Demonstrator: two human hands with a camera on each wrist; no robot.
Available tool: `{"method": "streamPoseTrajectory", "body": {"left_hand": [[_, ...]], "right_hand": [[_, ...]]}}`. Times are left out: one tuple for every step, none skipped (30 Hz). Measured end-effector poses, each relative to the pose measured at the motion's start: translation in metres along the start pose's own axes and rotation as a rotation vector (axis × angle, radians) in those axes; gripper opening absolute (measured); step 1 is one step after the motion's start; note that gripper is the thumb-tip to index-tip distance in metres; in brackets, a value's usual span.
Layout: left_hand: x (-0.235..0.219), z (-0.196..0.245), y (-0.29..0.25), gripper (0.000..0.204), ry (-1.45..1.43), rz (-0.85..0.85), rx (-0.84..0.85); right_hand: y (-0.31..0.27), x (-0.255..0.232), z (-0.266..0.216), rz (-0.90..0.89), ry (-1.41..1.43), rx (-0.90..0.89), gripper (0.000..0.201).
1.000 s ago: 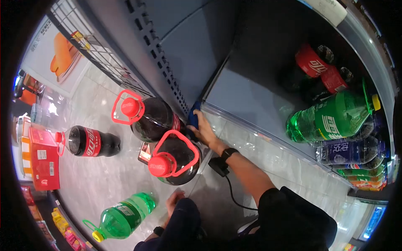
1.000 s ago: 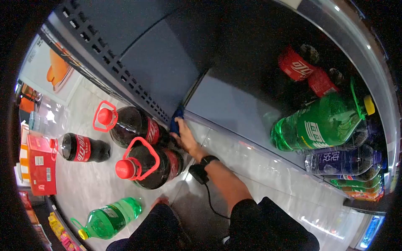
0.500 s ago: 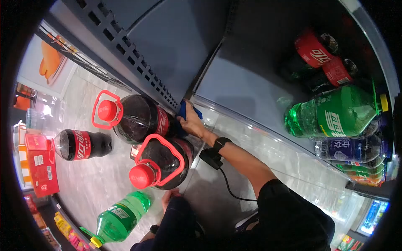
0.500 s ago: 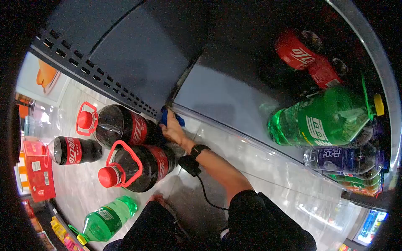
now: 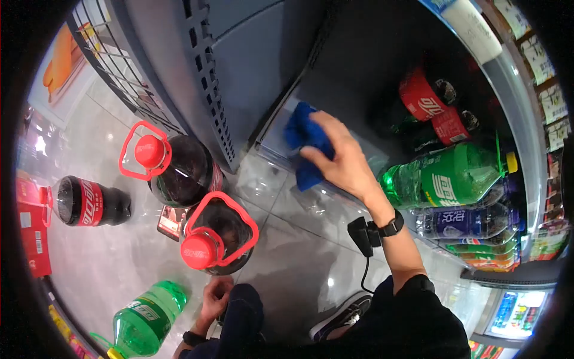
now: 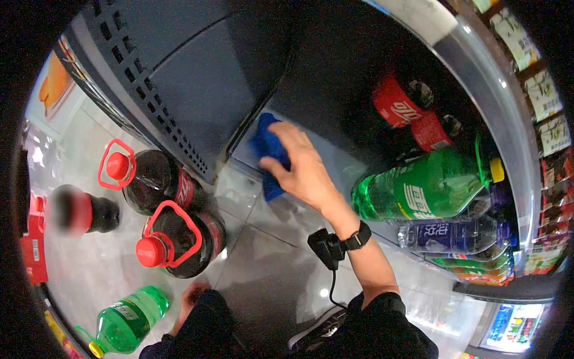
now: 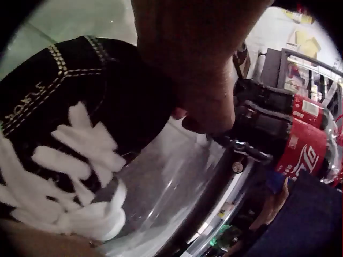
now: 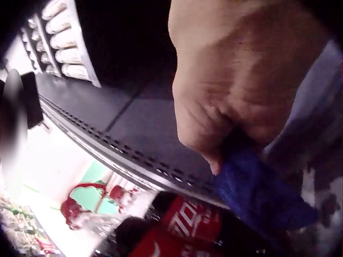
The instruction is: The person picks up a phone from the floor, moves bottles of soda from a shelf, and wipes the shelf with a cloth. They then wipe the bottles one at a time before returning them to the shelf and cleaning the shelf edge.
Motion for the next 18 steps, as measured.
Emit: {"method": "streamPoseTrajectory", "body": {"left_hand": [[0.004,0.005,-0.003,0.023,0.122,-0.052,-0.008],[0.011,0.005,-0.003,0.024,0.246,-0.102,-0.014],[0.009,-0.002,-0.007,0.03,0.204,-0.033,0.053],[0.007,-0.014,-0.006,0.03,0.191,-0.03,0.06],[0.001,-0.027,-0.004,0.032,0.185,-0.028,0.077],[0.003,-0.032,-0.005,0.034,0.179,-0.026,0.084],[0.002,-0.044,-0.007,0.035,0.025,-0.015,0.004],[0.003,-0.048,-0.009,0.036,-0.132,0.007,-0.07],[0.006,-0.018,-0.009,0.036,0.048,-0.023,-0.027],[0.01,0.001,-0.009,0.036,0.226,-0.05,0.02],[0.009,-0.009,-0.007,0.036,0.227,-0.043,0.019],[0.004,-0.019,-0.004,0.036,0.221,0.015,0.069],[-0.005,-0.027,-0.005,0.037,0.216,0.07,0.119],[-0.005,-0.021,-0.007,0.037,0.218,0.065,0.116],[-0.002,-0.013,-0.007,0.034,0.197,0.057,0.064],[0.0,-0.005,-0.004,0.031,0.174,0.045,0.015],[-0.002,0.004,0.0,0.031,0.166,0.029,0.016],[0.005,0.009,0.005,0.027,0.159,-0.092,-0.019]], "right_hand": [[-0.001,0.024,0.019,-0.191,-0.21,-0.115,0.04],[-0.008,0.049,0.044,-0.382,-0.42,-0.23,0.044],[-0.015,0.074,0.082,-0.501,-0.39,-0.114,0.049],[-0.006,0.077,0.085,-0.508,-0.4,-0.123,0.049],[0.007,0.077,0.085,-0.48,-0.517,-0.186,0.049],[0.018,0.079,0.088,-0.457,-0.627,-0.244,0.048],[0.034,0.08,0.094,-0.414,-0.678,-0.264,0.047],[0.053,0.078,0.102,-0.387,-0.633,-0.232,0.047],[0.071,0.074,0.118,-0.353,-0.621,-0.189,0.048],[0.091,0.07,0.139,-0.333,-0.779,-0.101,0.05],[0.107,0.062,0.163,-0.304,-0.857,-0.017,0.052],[0.111,0.06,0.165,-0.304,-0.85,-0.019,0.052],[0.113,0.045,0.175,-0.222,-0.892,0.13,0.053],[0.109,0.032,0.182,-0.14,-0.933,0.284,0.053],[0.106,0.032,0.178,-0.139,-0.941,0.291,0.053],[0.093,0.021,0.185,-0.112,-1.013,0.516,0.053],[0.076,0.009,0.188,-0.081,-1.081,0.745,0.053],[0.066,0.004,0.173,-0.077,-1.1,0.756,0.053]]}}
Point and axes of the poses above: each hand's wrist, its own y-axis towards the middle knuckle, its own x-axis out of the palm, z = x × y, the point moved 9 cm from there along y, towards the middle knuckle, and after that the axes turned 6 degrees about -x, right-handed, at the moved point
